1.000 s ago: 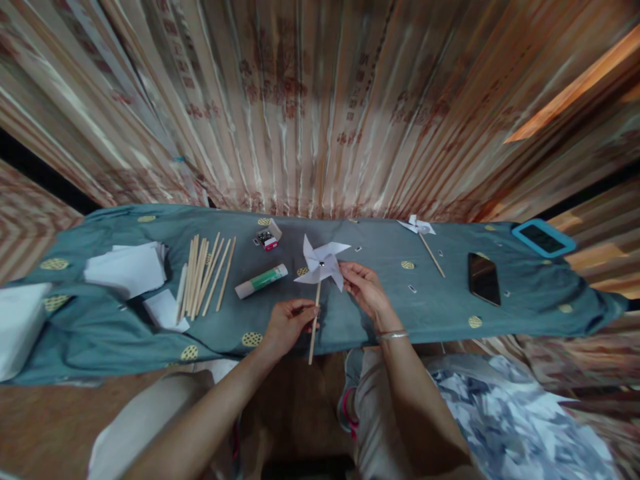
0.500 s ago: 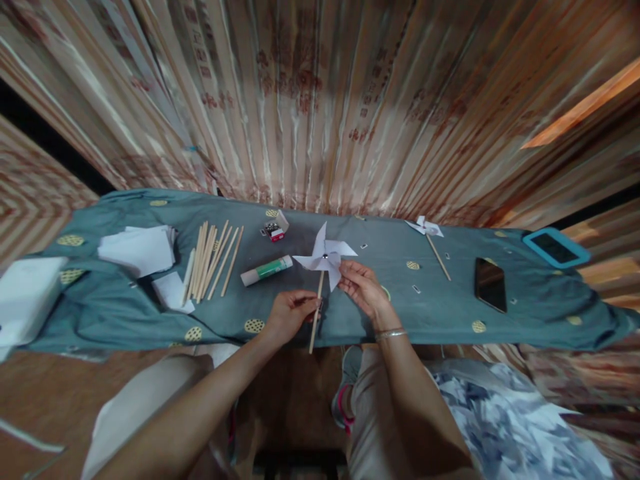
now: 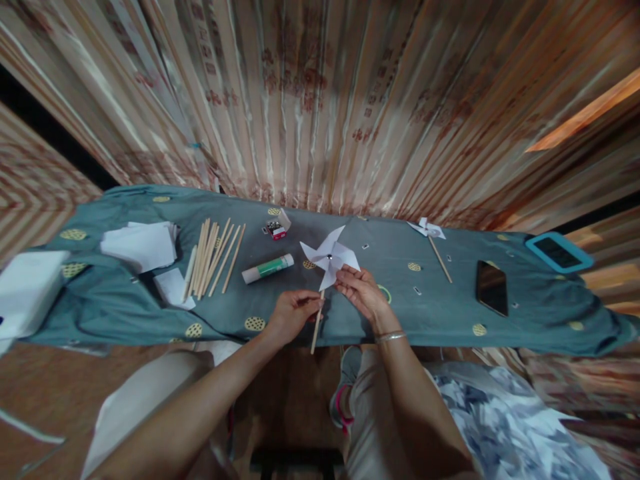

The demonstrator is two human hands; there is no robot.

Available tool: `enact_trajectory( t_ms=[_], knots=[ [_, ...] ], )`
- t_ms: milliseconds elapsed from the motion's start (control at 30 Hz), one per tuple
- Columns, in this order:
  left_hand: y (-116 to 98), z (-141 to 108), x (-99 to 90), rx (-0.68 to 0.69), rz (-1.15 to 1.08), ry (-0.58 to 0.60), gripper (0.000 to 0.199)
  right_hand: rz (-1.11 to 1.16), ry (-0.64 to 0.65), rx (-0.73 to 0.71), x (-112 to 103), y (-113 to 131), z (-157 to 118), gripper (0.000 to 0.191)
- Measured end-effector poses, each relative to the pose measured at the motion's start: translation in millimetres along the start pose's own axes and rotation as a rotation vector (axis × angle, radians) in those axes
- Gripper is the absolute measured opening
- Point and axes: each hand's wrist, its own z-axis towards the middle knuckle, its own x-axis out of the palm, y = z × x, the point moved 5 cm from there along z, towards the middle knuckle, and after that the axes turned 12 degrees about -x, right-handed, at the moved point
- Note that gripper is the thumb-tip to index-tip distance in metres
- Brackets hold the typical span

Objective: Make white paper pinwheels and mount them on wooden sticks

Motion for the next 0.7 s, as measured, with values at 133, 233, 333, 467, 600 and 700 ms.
enact_trajectory(
  t_ms=[133, 233, 333, 467, 600, 700],
  knots=[
    [1.1, 0.8, 0.9, 0.010, -0.020, 0.011, 0.021, 0.017, -0.015, -0.011, 0.6, -2.5, 0.3, 0.044],
    [1.9, 1.2, 0.4, 0.014, -0.024, 0.014, 0.023, -0.003, 0.004, -0.015, 1.6, -3.4, 0.2, 0.042],
    [0.3, 1.2, -1.0, 0.030, -0.015, 0.013, 0.023, -0.036, 0.044, -0.017, 2.5, -2.1, -0.4, 0.041],
    [-2.7, 0.1, -2.8, 0.032, -0.018, 0.014, 0.021, -0.062, 0.025, -0.056, -3.4, 5.6, 1.0, 0.041],
    [-1.4, -1.0, -3.3, 0.018, -0.022, 0.017, 0.019, -0.013, -0.108, -0.109, -16.7, 14.5, 4.8, 0.042],
    [0.2, -0.1, -3.5, 0.016, -0.015, 0.014, 0.019, -0.017, -0.155, -0.146, -22.3, 17.6, 6.3, 0.041]
  ],
)
